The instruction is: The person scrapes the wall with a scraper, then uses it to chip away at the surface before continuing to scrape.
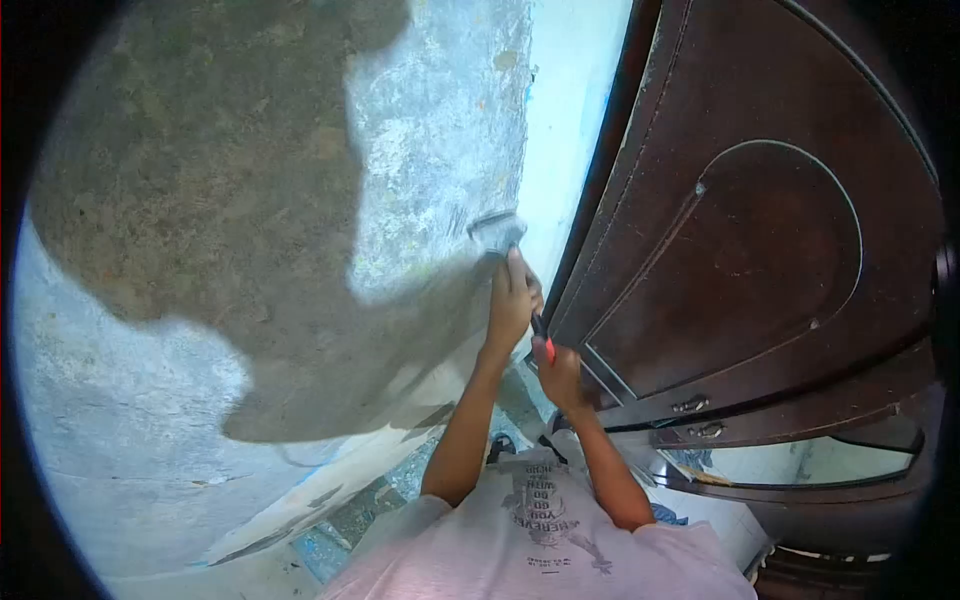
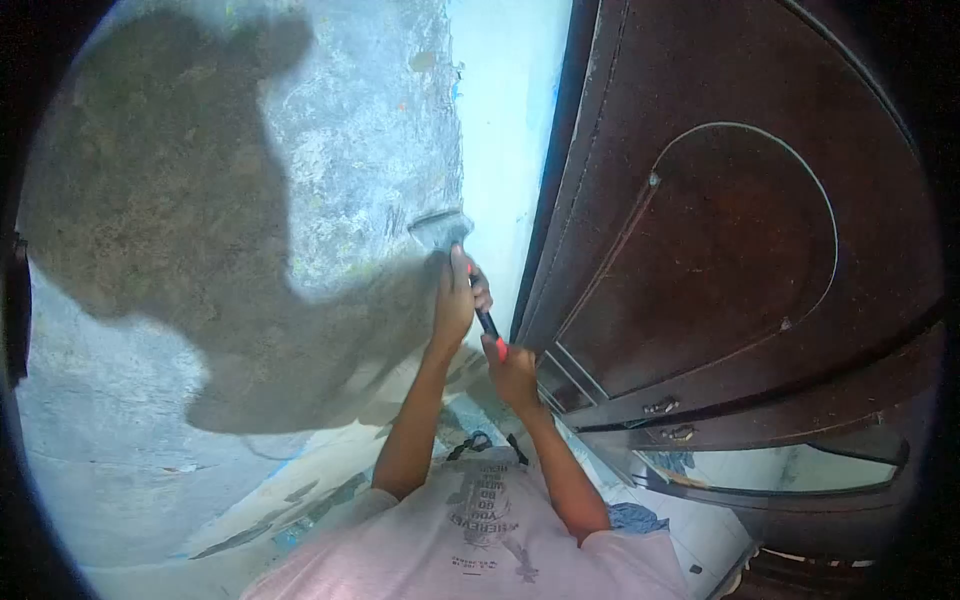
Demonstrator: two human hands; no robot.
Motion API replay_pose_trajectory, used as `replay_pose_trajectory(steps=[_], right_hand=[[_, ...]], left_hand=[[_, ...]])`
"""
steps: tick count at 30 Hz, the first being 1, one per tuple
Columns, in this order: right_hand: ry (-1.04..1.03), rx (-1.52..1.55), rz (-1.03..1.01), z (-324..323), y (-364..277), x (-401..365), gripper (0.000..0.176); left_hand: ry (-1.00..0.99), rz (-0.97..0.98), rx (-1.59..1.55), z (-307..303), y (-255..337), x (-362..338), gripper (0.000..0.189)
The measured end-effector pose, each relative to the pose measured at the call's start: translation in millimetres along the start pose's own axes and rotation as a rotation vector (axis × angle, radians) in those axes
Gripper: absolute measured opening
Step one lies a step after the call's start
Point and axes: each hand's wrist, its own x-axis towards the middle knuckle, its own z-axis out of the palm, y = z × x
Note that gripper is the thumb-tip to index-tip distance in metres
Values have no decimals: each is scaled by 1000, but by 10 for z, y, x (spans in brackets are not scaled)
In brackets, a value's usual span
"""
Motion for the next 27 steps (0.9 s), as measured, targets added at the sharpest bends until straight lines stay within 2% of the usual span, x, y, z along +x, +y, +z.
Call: replay_pose_trajectory(steps=[2,3,5,6,7,10,11,13,14,17,19,21,22,25,26,27], right_hand=[[2,-35,9,45,126,-66,69],[5,-34,7,37,118,-2,69],[-20,-49,31,-4,70,108,71],[-96,37,155,-59,-25,174,72],[-99,39,151,-81,-63,167,72],[-78,66,150,-93,-95,151,73],[-77,18,110,-49,0,66,61],[-70,-80,36,7,100,-23,37],[-144,-82,141,1,125,18,38],[-202,-19,223,-161,-98,53,42],[-134,-27,205,-79,38,-3,46],[-66,-78,44,-16,94,-81,56],[-60,-173,22,55,147,-98,54],[-43,-53,-36,-7,53,55,57],[-122,-25,164,-52,12,107,61],[-128,-32,173,-79,17,34,61]], left_hand=[[39,-70,-15,-49,-163,-26,49],[12,-35,-22,-66,-179,1,49],[18,13,-15,59,48,33,48],[13,18,10,114,227,22,48],[2,21,10,161,321,50,48],[33,-70,-37,120,217,30,47],[59,-29,19,66,55,8,47],[68,-82,-60,8,-139,23,48],[61,-79,-55,31,-157,74,48],[107,-106,-14,109,-49,-37,48],[106,-144,-111,88,-58,5,50],[100,-46,-1,0,-196,-36,54],[100,-59,1,-30,-238,-43,54],[95,-47,20,94,-28,40,55],[88,-34,42,144,56,36,55],[110,-39,11,157,-9,62,55]])
